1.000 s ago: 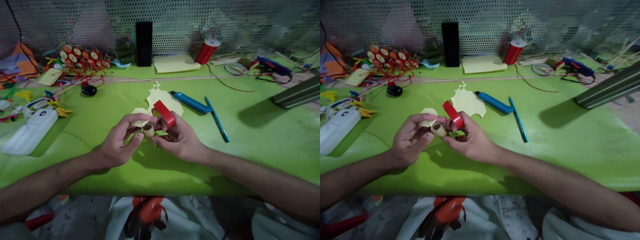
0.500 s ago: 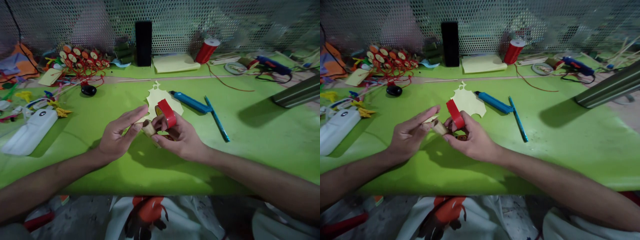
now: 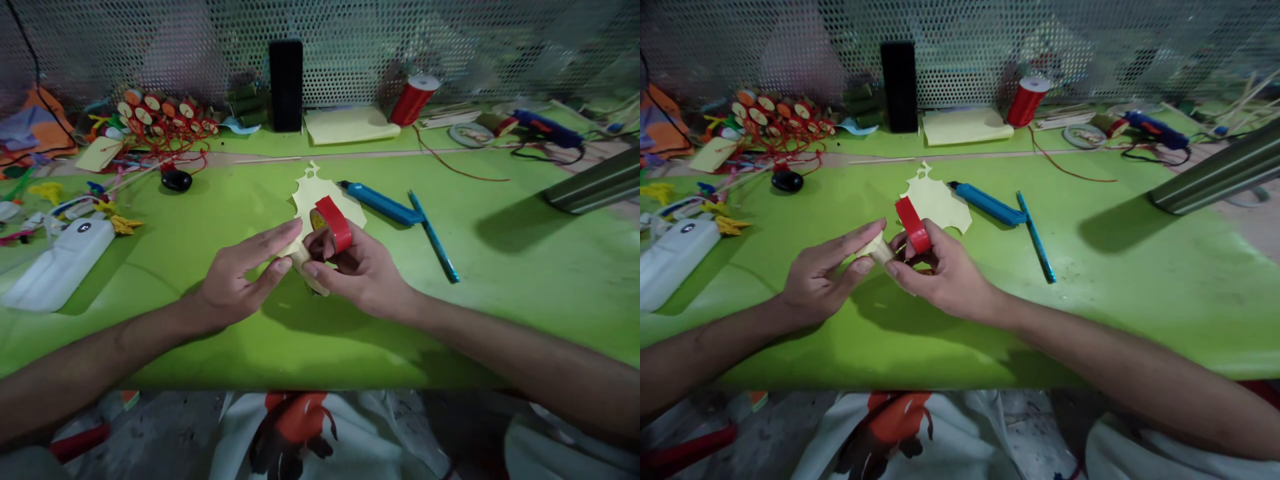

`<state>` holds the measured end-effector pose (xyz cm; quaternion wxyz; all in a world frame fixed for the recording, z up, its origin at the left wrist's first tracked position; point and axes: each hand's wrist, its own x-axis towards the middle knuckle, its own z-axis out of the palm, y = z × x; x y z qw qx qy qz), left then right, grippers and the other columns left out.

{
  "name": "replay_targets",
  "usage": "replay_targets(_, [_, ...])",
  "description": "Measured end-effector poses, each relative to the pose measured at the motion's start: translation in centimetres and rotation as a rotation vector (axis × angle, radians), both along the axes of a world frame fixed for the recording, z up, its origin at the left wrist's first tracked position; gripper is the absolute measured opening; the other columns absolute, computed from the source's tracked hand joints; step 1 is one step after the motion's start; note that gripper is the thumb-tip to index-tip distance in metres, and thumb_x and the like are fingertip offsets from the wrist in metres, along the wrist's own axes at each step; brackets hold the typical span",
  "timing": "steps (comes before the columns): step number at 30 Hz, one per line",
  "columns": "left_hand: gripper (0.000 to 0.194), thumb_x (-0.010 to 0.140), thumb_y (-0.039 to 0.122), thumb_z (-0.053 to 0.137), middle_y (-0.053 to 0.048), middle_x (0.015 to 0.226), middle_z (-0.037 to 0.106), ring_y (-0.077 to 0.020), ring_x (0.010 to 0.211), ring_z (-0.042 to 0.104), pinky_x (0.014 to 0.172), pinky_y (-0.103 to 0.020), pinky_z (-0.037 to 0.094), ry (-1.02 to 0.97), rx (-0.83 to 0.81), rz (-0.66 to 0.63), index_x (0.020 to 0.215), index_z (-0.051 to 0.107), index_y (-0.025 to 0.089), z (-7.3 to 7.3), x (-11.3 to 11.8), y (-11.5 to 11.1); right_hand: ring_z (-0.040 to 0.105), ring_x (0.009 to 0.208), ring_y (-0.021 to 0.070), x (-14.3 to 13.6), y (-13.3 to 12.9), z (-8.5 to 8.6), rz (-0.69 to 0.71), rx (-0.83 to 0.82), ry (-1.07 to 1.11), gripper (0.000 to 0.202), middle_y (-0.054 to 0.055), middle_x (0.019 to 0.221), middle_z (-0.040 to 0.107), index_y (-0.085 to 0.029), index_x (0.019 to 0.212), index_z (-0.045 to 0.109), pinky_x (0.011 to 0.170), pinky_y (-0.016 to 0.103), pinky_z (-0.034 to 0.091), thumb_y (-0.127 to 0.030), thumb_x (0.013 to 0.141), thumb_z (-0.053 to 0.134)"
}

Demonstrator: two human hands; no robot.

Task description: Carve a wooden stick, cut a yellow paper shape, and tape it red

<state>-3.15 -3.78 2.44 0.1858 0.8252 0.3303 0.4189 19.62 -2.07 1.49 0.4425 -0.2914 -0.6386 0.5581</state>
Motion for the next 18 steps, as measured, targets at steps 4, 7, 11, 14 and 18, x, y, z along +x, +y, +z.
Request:
replay_targets(4, [0.059, 0.101, 0.014, 0.068, -0.005, 0.150, 0.068, -0.0207, 0.136, 0.069, 0.120, -0.033, 0.056, 0.041, 0.147, 0.002, 0.157, 0.056, 0.028, -0.24, -0.11, 0.37, 0.065, 0.089, 0.0119, -0.02, 0.01, -0.04, -0.009, 0.027, 0.029, 0.038, 0.003, 0.103, 0.067, -0.023, 0.090, 0.051, 0.080, 0.025, 0.057, -0.032, 0.085, 0.087])
replay_targets(7, [0.064, 0.102, 0.012, 0.067, -0.005, 0.154, 0.064, -0.0207, 0.141, 0.065, 0.121, -0.033, 0.055, 0.076, 0.234, -0.011, 0.161, 0.051, 0.030, -0.44, -0.14, 0.55, 0.065, 0.089, 0.0127, 0.02, -0.08, -0.19, 0.001, 0.032, 0.030, 0.037, 0.002, 0.101, 0.066, -0.023, 0.091, 0.051, 0.079, 0.026, 0.057, -0.032, 0.086, 0.086])
replay_targets(11, [0.061, 0.104, 0.017, 0.065, -0.003, 0.149, 0.069, -0.0214, 0.142, 0.064, 0.120, -0.034, 0.056, 0.061, 0.212, -0.023, 0.161, 0.050, 0.033, -0.48, -0.03, 0.58, 0.064, 0.091, 0.0127, 0.04, -0.21, -0.52, 0.015, 0.034, 0.020, 0.035, 0.002, 0.103, 0.064, -0.024, 0.092, 0.051, 0.078, 0.025, 0.057, -0.027, 0.087, 0.085])
replay_targets(14, [0.060, 0.104, 0.020, 0.067, -0.002, 0.145, 0.072, -0.0207, 0.133, 0.071, 0.116, -0.032, 0.060, 0.037, 0.192, -0.028, 0.160, 0.053, 0.035, -0.52, -0.01, 0.59, 0.063, 0.090, 0.0132, 0.00, -0.22, -0.70, 0.018, 0.021, 0.006, 0.037, 0.002, 0.104, 0.064, -0.024, 0.092, 0.051, 0.074, 0.025, 0.056, -0.027, 0.085, 0.087])
replay_targets(18, [0.060, 0.102, 0.021, 0.070, -0.003, 0.138, 0.076, -0.0188, 0.119, 0.078, 0.105, -0.029, 0.066, 0.037, 0.190, -0.022, 0.158, 0.054, 0.034, -0.69, -0.05, 0.63, 0.063, 0.088, 0.0131, 0.05, -0.17, -0.79, 0.013, 0.020, 0.005, 0.040, 0.001, 0.103, 0.065, -0.024, 0.091, 0.051, 0.074, 0.026, 0.055, -0.027, 0.082, 0.090])
